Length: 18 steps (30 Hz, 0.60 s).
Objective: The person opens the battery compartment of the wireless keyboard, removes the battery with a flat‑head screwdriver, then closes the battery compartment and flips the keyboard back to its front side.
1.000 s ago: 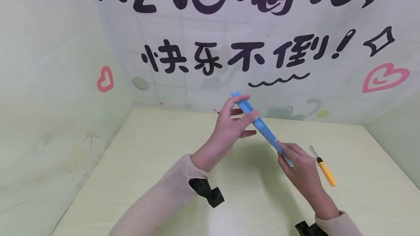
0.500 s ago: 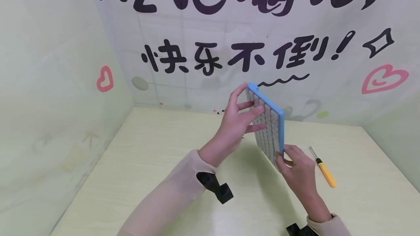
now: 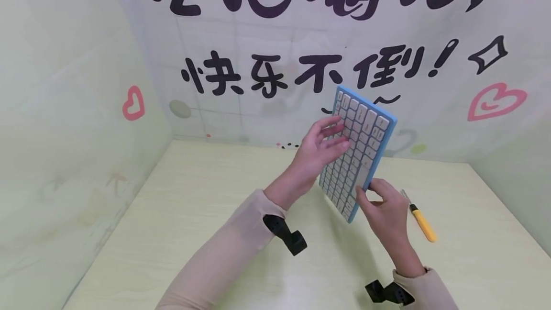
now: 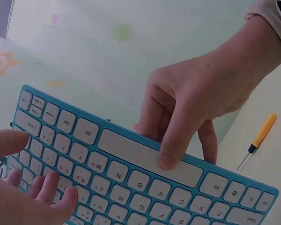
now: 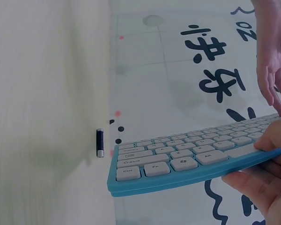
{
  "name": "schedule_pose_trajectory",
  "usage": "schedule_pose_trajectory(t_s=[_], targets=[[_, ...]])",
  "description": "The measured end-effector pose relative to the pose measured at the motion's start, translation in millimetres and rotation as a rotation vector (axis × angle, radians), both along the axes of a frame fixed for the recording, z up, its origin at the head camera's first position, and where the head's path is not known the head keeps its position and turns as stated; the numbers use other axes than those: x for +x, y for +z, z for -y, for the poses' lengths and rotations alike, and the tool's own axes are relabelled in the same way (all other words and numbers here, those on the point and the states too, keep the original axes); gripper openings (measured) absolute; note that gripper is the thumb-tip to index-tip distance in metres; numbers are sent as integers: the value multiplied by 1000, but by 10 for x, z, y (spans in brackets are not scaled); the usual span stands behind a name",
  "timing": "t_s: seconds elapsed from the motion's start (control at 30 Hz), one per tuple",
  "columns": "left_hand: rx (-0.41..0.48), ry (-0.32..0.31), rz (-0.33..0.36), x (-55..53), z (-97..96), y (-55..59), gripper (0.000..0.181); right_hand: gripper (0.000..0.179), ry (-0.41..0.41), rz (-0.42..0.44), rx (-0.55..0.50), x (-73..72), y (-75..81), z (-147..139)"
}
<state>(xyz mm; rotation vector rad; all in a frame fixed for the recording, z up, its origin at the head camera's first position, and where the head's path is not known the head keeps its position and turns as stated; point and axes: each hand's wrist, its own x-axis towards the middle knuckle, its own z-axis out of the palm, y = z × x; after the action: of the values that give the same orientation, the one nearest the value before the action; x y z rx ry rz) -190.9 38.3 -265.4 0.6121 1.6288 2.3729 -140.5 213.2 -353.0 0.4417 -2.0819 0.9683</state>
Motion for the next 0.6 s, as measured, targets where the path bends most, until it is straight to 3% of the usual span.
schedule_pose_trajectory(t_s=[0.27,0.6], targets=[[-81,-16,48,-76,-23,-265,46,24,-25,35,-67,-9,67,25],[-178,132,303,-78,-113,-652,38,28,53,99,-270,-21,152,74]])
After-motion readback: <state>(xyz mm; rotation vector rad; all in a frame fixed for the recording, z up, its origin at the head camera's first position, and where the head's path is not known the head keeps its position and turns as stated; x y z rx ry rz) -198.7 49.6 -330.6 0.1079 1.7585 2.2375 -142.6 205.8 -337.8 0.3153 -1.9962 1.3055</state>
